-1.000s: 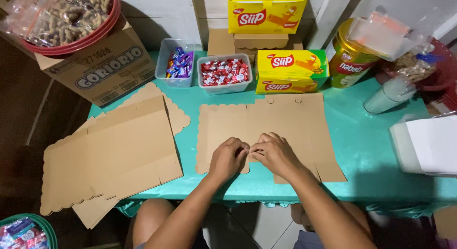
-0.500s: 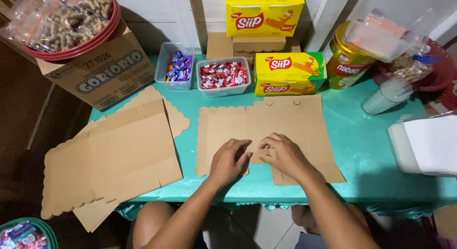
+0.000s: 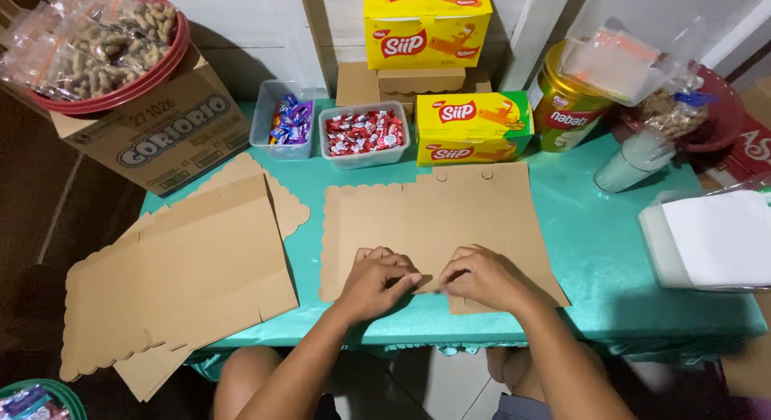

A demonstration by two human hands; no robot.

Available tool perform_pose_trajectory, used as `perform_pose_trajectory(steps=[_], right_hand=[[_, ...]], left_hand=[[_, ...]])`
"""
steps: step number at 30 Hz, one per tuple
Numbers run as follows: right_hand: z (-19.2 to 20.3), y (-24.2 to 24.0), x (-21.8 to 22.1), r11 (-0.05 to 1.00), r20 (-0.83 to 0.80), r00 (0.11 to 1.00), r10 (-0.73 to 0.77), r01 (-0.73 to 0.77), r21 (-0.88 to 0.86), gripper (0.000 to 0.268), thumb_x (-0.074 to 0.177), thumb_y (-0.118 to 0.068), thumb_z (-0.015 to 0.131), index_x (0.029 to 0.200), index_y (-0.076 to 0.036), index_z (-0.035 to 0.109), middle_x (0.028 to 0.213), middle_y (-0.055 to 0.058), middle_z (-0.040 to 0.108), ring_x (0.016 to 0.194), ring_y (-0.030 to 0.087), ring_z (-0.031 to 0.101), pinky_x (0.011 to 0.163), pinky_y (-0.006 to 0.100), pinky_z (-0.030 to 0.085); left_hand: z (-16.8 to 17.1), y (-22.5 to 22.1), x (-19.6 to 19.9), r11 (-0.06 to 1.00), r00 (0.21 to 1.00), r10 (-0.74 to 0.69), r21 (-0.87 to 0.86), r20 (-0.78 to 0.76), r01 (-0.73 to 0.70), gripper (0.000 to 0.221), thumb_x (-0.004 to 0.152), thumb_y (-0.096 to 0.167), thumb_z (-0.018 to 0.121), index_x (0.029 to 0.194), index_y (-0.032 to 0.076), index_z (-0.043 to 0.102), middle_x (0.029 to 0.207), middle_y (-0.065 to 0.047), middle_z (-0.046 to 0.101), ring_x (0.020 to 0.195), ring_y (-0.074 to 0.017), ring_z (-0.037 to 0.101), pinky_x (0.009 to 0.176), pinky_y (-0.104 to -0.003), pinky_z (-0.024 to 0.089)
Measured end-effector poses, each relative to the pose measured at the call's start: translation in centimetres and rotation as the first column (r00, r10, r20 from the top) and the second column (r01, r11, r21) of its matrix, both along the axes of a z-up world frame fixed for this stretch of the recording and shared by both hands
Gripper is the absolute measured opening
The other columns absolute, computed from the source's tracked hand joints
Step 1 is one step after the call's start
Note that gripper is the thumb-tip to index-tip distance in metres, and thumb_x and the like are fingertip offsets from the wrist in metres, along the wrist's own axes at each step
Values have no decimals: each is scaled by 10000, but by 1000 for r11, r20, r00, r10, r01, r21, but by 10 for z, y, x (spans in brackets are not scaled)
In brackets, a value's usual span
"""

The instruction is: Folding a flat cardboard sheet into a small box by bending sides and tucking in flaps

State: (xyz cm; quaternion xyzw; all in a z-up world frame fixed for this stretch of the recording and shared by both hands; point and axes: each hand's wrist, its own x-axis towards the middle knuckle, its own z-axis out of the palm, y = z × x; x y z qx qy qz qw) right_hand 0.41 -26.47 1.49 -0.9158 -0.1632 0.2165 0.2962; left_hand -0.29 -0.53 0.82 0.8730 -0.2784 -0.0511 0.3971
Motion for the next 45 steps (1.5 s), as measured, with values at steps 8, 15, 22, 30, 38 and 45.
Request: perform_pose_trajectory(steps=[8,15,22,30,38,45], right_hand=[[29,-11,-16,992,-1,993,120,-120,-45,432,746,-371,877,1122,-199,755,1116,11,682,1187,257,587,1095,401,452],[19,-58,-32,938,-59,991,-117,91,-334,620,681,-388,899,1251,-387,655,1388,-150,513,1418,166,378,1182,434,337],[-20,-93,-44,972,112,986,-125,144,-188,660,590,-273,971,1182,-307,679,1384,-93,513,1332,194,437,1143,371,352],[7,-103,-38,939,-26,949,-314,314,142,364,878,-350,752,1173,-137,753,1251,31,727,1365,291,536,1161,485,385],[-14,-101,-24,891,36,905,-423,409,199,136,964,-272,673,1017,-201,776,1032,41,757,1117,277,674,1010,431,507],[-27,-93,-12,896,116,896,-429,406,180,217,1024,-250,593,900,-118,712,877,86,680,975,316,644,909,438,499]], left_hand=[[3,-7,-3,990,993,-34,142,113,18,133,920,388,728,848,277,741,907,46,669,981,-194,561,942,-395,338],[21,-30,-16,972,947,-234,88,219,219,329,954,129,619,1282,143,643,1312,-53,628,1194,-277,561,964,-395,470],[19,-52,-8,971,971,-238,30,-7,238,652,650,87,615,1300,111,663,1339,-69,637,1188,-311,546,1028,-399,418],[28,-65,8,968,955,-173,140,-240,210,490,869,477,647,1281,217,697,1350,-67,645,1246,-343,592,1006,-493,473],[-16,-69,21,977,911,211,48,-354,-207,222,915,433,737,1066,274,771,1088,48,758,1059,-254,725,904,-411,563],[-15,-72,20,952,868,302,81,-393,-295,186,957,396,707,1002,240,797,1004,28,776,1006,-255,737,858,-413,573]])
